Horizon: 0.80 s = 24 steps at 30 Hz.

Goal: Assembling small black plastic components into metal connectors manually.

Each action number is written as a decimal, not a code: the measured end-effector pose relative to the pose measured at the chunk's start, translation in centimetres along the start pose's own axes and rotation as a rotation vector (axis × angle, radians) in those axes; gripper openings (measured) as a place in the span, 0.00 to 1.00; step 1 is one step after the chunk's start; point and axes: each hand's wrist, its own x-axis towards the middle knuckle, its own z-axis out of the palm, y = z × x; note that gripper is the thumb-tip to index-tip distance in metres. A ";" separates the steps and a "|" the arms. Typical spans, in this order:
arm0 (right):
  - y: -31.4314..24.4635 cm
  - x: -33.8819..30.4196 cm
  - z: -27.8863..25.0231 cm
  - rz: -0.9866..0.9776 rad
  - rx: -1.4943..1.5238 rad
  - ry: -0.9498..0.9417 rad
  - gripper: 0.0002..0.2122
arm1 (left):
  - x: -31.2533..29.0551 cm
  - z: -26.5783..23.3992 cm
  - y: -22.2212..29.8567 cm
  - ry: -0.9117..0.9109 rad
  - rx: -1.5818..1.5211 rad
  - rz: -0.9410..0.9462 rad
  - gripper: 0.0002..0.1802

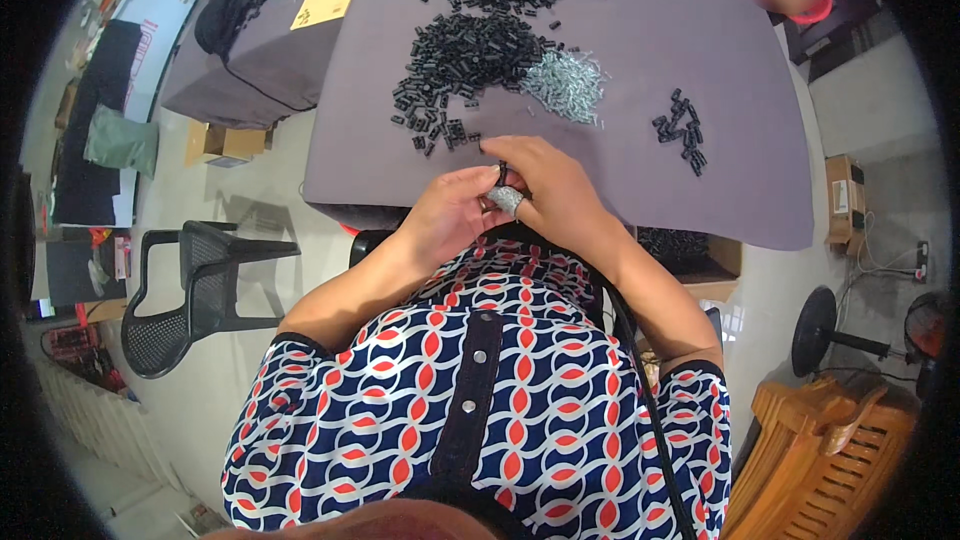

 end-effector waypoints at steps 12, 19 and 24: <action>5.6 -2.0 -5.8 -0.039 -0.678 0.297 0.18 | 1.8 -3.3 4.1 0.410 1.223 0.815 0.07; 7.5 -3.4 -8.5 0.289 -0.936 0.359 0.21 | 3.1 -5.3 5.9 0.419 1.802 0.869 0.05; 5.4 0.6 -4.6 -0.071 -0.623 0.202 0.19 | 3.5 -5.2 6.2 0.389 1.842 0.853 0.06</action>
